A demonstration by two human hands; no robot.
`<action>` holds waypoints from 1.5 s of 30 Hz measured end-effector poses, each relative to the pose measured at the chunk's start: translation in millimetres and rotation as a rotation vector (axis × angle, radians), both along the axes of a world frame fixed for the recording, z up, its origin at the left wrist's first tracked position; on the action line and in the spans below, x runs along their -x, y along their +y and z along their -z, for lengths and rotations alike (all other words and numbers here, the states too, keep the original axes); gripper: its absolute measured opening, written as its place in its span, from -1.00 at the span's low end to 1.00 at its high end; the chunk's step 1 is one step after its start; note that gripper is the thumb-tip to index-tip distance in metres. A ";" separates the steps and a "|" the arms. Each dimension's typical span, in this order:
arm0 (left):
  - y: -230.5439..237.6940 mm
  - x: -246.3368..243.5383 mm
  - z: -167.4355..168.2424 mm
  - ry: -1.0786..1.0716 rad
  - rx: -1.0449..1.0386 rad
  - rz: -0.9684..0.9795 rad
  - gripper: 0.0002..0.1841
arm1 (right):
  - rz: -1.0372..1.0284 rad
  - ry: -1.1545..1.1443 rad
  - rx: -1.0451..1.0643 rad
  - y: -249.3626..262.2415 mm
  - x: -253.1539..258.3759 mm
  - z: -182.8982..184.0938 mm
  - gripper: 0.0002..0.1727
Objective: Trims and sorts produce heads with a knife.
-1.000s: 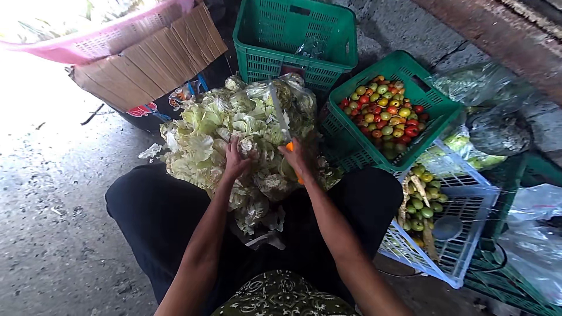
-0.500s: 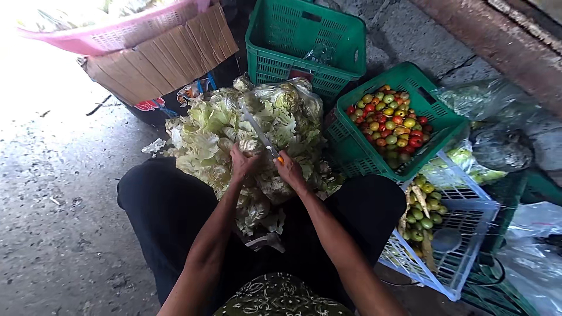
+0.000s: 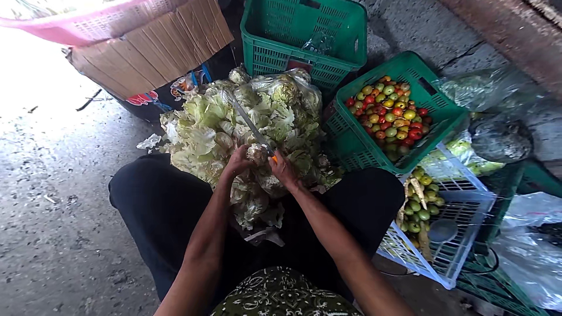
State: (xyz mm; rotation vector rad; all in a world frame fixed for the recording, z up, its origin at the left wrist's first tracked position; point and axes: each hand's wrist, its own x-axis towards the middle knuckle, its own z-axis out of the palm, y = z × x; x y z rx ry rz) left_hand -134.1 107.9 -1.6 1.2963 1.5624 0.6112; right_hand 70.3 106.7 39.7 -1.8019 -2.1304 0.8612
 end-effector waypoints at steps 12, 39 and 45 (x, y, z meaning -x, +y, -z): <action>-4.9 -27.9 -22.4 0.051 0.238 -0.153 0.15 | -0.029 -0.131 0.145 10.4 -8.7 8.5 -0.58; -11.5 -31.6 -17.0 0.096 0.121 -0.224 0.06 | -0.145 -0.329 -0.087 8.6 -12.7 -8.0 -0.68; -15.3 -24.1 -13.9 0.017 0.105 -0.242 0.14 | -0.062 -0.376 -0.036 15.3 -11.2 6.1 -0.61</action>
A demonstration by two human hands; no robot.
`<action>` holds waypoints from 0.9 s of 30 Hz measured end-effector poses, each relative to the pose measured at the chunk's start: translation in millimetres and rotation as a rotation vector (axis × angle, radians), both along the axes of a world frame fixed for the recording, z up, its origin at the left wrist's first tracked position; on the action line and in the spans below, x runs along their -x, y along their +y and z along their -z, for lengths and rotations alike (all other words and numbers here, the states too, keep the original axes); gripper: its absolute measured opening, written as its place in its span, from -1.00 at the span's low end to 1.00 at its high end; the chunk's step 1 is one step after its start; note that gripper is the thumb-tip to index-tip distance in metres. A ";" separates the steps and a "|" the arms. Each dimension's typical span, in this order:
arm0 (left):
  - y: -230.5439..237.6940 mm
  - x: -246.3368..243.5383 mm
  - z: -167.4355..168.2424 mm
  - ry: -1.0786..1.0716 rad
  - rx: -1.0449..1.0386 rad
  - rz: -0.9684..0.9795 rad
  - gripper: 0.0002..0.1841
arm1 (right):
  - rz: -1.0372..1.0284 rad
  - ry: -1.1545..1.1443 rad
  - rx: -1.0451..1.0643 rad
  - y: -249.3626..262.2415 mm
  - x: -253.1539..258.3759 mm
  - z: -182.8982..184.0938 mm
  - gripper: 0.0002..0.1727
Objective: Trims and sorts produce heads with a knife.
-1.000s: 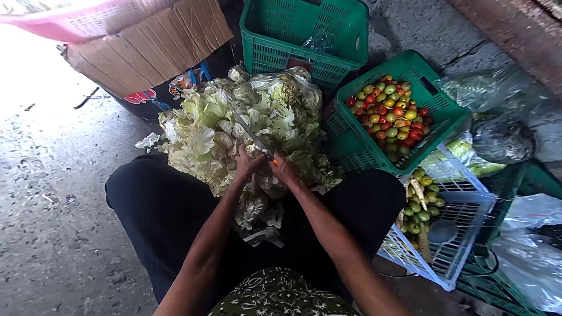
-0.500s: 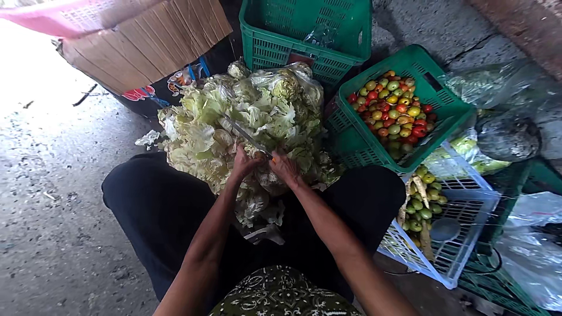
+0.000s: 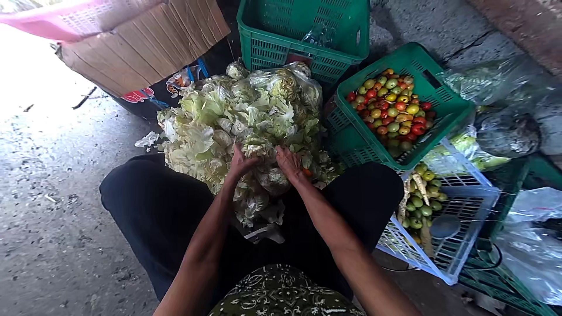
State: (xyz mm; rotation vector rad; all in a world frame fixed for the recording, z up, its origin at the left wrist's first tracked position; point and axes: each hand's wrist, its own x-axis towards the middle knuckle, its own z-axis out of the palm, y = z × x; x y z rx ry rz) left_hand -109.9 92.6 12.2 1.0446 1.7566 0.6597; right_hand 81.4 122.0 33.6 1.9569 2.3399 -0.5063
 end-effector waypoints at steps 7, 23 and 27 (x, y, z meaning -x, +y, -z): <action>-1.2 30.8 19.8 -0.587 -0.077 -0.136 -0.19 | 0.056 0.026 0.126 5.3 5.5 23.4 -0.58; 3.8 0.3 14.1 -0.620 -0.143 -0.357 -0.24 | 0.142 0.363 0.162 -24.2 28.3 -29.6 -0.52; -0.1 -8.6 25.9 -0.554 -0.238 -0.150 0.03 | 0.131 0.306 0.243 -27.6 32.3 -14.0 -0.55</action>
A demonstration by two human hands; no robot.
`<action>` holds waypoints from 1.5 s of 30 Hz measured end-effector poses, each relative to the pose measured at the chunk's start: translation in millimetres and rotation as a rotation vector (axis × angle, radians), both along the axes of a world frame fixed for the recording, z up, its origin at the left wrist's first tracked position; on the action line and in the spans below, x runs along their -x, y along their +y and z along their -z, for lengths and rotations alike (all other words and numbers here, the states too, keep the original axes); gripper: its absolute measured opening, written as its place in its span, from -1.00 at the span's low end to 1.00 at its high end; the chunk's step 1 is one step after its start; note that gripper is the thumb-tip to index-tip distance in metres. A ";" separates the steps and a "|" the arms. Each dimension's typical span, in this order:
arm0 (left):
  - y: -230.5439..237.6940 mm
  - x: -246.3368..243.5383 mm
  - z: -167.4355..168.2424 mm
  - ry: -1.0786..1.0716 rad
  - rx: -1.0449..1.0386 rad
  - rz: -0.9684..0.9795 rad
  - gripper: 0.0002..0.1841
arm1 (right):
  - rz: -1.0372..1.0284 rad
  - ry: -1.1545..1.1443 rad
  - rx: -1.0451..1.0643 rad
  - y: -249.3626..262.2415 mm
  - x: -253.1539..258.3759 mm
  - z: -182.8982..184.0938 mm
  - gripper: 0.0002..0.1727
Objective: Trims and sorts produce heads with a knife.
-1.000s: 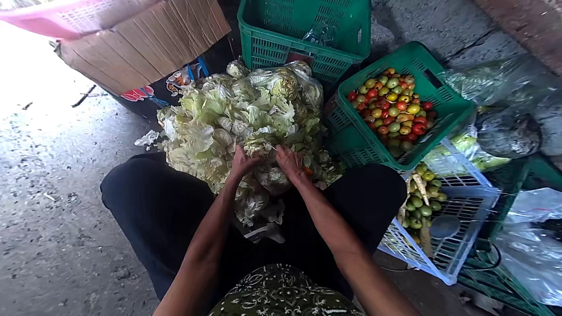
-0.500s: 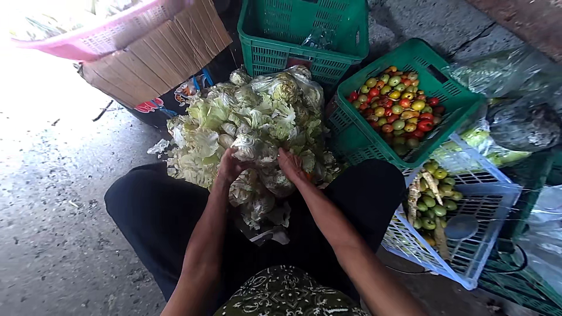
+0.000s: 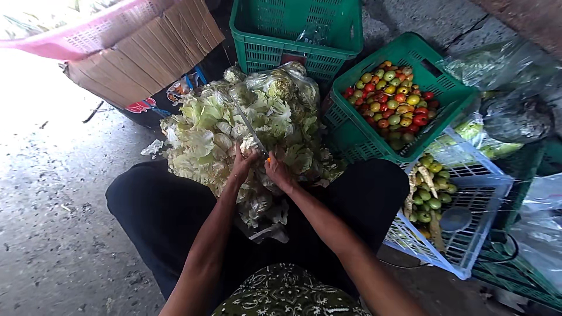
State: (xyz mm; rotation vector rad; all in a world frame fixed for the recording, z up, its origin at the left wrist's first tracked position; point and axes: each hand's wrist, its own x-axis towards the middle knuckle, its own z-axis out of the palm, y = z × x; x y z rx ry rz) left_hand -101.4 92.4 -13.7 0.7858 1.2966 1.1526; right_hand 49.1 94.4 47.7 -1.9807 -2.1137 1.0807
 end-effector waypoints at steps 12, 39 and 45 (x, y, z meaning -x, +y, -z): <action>1.8 4.2 -6.0 0.354 0.006 0.087 -0.06 | -0.071 -0.055 -0.100 4.5 8.6 2.3 -0.57; 10.5 12.4 -6.9 0.791 0.031 0.056 -0.03 | -0.065 -0.177 -0.190 22.4 4.9 14.5 -0.52; 6.5 14.7 -2.2 0.761 -0.002 0.043 -0.01 | -0.095 -0.138 -0.101 28.9 1.0 23.6 -0.50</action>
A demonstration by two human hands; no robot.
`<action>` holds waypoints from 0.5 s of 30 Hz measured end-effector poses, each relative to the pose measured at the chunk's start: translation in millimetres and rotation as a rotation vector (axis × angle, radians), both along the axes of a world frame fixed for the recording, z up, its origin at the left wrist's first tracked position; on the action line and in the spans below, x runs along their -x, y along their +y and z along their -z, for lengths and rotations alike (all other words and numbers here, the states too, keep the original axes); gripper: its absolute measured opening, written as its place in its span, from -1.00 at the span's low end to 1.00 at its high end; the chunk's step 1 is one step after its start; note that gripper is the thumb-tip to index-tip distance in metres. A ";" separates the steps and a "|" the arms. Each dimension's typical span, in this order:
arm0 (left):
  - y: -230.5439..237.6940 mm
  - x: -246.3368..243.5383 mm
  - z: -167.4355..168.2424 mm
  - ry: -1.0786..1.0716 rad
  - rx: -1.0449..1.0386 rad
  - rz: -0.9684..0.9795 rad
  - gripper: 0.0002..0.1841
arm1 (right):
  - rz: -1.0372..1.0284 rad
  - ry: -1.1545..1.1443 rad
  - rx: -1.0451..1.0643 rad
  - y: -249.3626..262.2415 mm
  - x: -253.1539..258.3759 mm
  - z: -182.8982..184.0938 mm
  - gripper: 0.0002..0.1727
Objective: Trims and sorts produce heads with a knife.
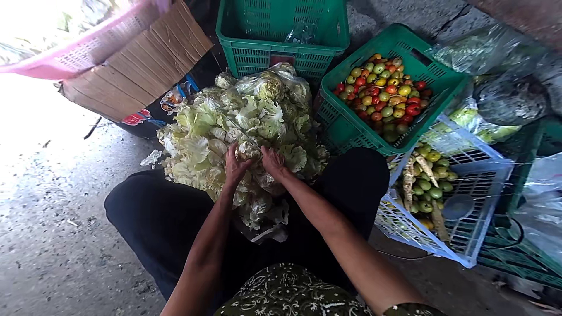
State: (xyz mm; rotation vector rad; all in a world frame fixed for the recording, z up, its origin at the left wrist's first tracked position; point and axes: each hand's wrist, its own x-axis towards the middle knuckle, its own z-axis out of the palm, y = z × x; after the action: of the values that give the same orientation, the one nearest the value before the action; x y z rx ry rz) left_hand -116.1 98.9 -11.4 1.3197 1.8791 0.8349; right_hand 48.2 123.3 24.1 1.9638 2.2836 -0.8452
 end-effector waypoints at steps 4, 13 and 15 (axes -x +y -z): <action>-6.8 8.6 5.8 -0.169 0.001 -0.038 0.01 | -0.014 0.016 0.022 0.9 -1.3 6.7 -0.52; -17.3 29.9 -9.5 -0.980 0.017 -0.198 -0.31 | -0.020 0.075 0.121 1.0 -10.9 7.2 -0.39; -14.9 32.0 -21.7 -1.097 0.022 -0.224 -0.44 | 0.012 0.105 0.157 5.4 -11.0 -1.1 -0.41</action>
State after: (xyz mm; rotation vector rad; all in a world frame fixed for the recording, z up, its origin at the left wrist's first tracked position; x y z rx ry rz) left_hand -148.0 84.1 10.2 0.4168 1.1225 1.2899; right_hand 59.2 128.7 25.2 1.9122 2.1840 -1.1170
